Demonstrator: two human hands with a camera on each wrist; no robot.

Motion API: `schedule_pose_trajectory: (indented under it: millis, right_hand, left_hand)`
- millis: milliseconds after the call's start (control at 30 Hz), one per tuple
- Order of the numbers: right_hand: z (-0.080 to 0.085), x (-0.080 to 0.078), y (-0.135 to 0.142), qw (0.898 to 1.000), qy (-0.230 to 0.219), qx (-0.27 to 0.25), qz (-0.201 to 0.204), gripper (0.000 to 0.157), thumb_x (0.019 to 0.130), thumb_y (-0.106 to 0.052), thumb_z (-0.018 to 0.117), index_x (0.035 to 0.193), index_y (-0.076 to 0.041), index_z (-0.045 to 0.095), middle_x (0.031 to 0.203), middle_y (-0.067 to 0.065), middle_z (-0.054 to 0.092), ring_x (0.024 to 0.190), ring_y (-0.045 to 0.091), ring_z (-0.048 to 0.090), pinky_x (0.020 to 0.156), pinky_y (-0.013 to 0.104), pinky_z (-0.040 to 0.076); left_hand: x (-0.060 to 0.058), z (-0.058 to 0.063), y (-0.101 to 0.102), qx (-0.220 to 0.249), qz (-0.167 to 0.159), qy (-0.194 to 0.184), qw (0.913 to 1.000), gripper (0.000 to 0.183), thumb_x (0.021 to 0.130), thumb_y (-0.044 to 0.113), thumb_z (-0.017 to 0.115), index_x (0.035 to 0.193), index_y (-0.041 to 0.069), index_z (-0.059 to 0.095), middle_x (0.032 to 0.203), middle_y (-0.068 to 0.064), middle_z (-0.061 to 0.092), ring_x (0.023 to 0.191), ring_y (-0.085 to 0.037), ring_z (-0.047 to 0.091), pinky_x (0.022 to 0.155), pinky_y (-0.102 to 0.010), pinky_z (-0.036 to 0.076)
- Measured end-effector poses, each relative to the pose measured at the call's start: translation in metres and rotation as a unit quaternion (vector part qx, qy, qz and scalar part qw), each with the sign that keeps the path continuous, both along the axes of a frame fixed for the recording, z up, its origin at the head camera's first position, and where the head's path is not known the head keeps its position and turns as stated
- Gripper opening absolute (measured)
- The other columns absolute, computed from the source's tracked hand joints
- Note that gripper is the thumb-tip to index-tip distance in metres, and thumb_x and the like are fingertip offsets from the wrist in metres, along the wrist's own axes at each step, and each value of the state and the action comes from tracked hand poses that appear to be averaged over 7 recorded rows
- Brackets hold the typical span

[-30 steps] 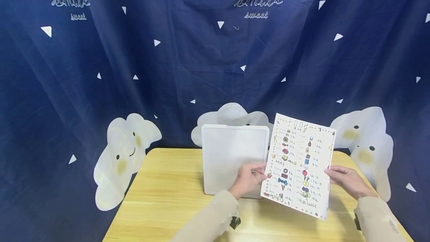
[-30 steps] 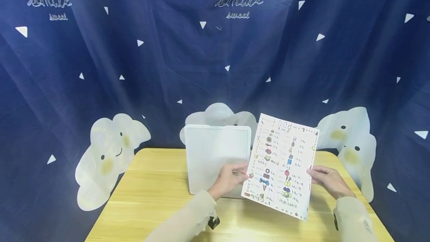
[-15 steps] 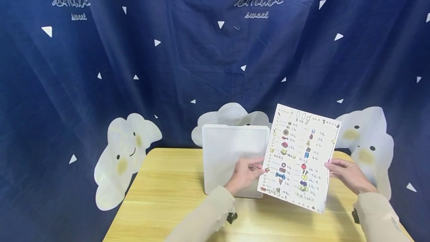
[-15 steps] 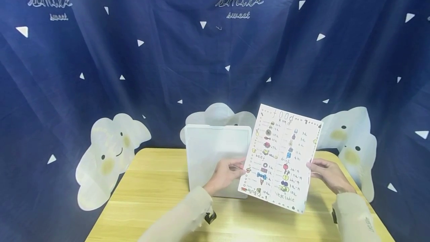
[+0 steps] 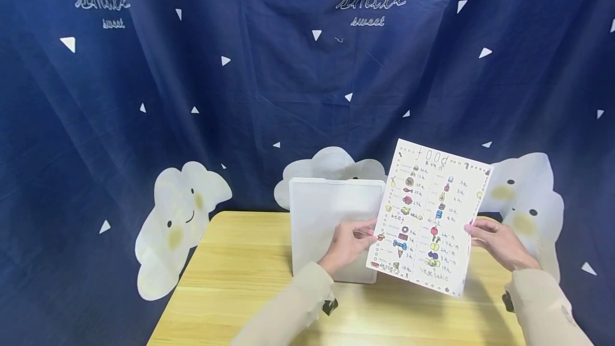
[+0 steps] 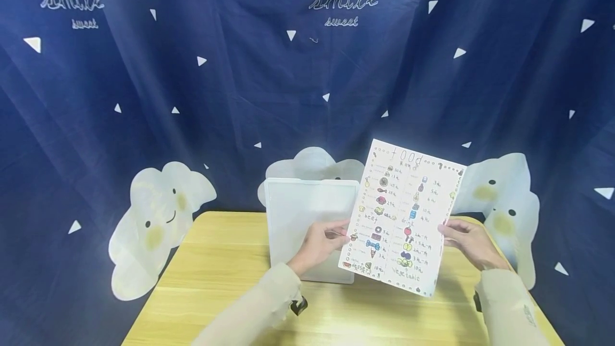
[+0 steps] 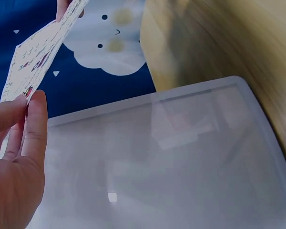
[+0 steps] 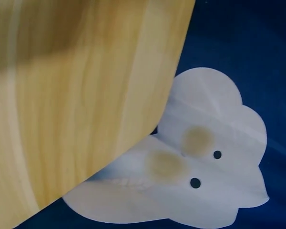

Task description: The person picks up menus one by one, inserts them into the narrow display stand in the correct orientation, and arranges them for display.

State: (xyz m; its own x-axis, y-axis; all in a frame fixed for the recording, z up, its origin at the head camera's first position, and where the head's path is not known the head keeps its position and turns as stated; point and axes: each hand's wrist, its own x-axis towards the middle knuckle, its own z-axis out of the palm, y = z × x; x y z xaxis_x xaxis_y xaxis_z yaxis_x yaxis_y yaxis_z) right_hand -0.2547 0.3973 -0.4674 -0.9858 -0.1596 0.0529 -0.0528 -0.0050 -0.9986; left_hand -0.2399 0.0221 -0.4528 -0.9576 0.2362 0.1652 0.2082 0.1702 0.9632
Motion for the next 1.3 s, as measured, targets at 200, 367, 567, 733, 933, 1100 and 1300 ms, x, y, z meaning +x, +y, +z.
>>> schedule_pose_trajectory:
  millis: [200,367,567,733,933,1100,1300]
  right_hand:
    - [0.013,-0.003,-0.008,1.0,0.014,0.002,0.001,0.019,0.097,0.002,0.061,0.092,-0.011,0.072,0.091,-0.004,0.072,0.084,0.008,0.069,0.075,0.024,0.057]
    - [0.023,-0.008,-0.017,1.0,0.022,0.017,0.009,0.015,0.097,0.002,0.061,0.094,-0.008,0.072,0.092,-0.004,0.071,0.085,0.008,0.069,0.076,0.025,0.057]
    - [0.034,-0.013,-0.025,0.999,0.021,0.029,0.029,0.011,0.097,0.001,0.062,0.096,-0.006,0.071,0.094,-0.003,0.07,0.088,0.009,0.069,0.079,0.026,0.057]
    - [0.041,-0.019,-0.035,0.998,0.035,0.035,0.035,0.011,0.096,0.002,0.063,0.093,-0.006,0.07,0.093,-0.002,0.07,0.086,0.009,0.07,0.079,0.028,0.057]
    - [0.049,-0.026,-0.048,0.996,0.048,0.06,0.034,0.008,0.096,-0.001,0.065,0.093,-0.007,0.07,0.092,-0.002,0.071,0.084,0.011,0.071,0.077,0.028,0.057]
    - [0.055,-0.03,-0.061,0.996,0.059,0.046,0.042,0.007,0.095,0.001,0.065,0.093,-0.003,0.07,0.091,-0.001,0.072,0.082,0.013,0.072,0.076,0.029,0.058]
    - [0.065,-0.035,-0.073,0.992,0.077,0.078,0.055,0.002,0.094,0.0,0.067,0.096,0.0,0.069,0.092,0.001,0.074,0.082,0.015,0.073,0.076,0.034,0.058]
  left_hand:
    - [-0.004,0.007,-0.009,0.004,-0.001,0.021,0.9998,0.038,0.085,-0.007,0.073,0.121,0.003,0.07,0.091,-0.007,0.073,0.076,-0.009,0.068,0.066,-0.024,0.058]
    - [-0.007,0.013,-0.019,0.002,0.006,0.031,0.9995,0.035,0.087,-0.005,0.072,0.121,0.002,0.07,0.092,-0.008,0.072,0.076,-0.009,0.068,0.065,-0.026,0.058]
    - [-0.011,0.022,-0.03,0.006,0.018,0.033,0.9993,0.035,0.087,-0.004,0.072,0.121,0.002,0.071,0.092,-0.009,0.072,0.076,-0.012,0.069,0.064,-0.027,0.059]
    - [-0.015,0.026,-0.04,0.009,0.025,0.036,0.999,0.035,0.087,-0.005,0.073,0.121,0.003,0.071,0.092,-0.012,0.073,0.078,-0.017,0.07,0.065,-0.029,0.059]
    - [-0.02,0.026,-0.055,0.018,0.019,0.034,0.9991,0.035,0.088,-0.004,0.072,0.122,0.0,0.069,0.093,-0.015,0.072,0.079,-0.019,0.07,0.067,-0.03,0.059]
    - [-0.022,0.026,-0.067,0.023,0.024,0.035,0.9988,0.035,0.089,-0.002,0.072,0.123,0.0,0.069,0.094,-0.015,0.072,0.08,-0.017,0.07,0.069,-0.031,0.059]
    - [-0.023,0.027,-0.079,0.028,0.039,0.039,0.9981,0.035,0.089,-0.002,0.072,0.124,-0.001,0.068,0.097,-0.018,0.072,0.087,-0.023,0.071,0.072,-0.031,0.059]
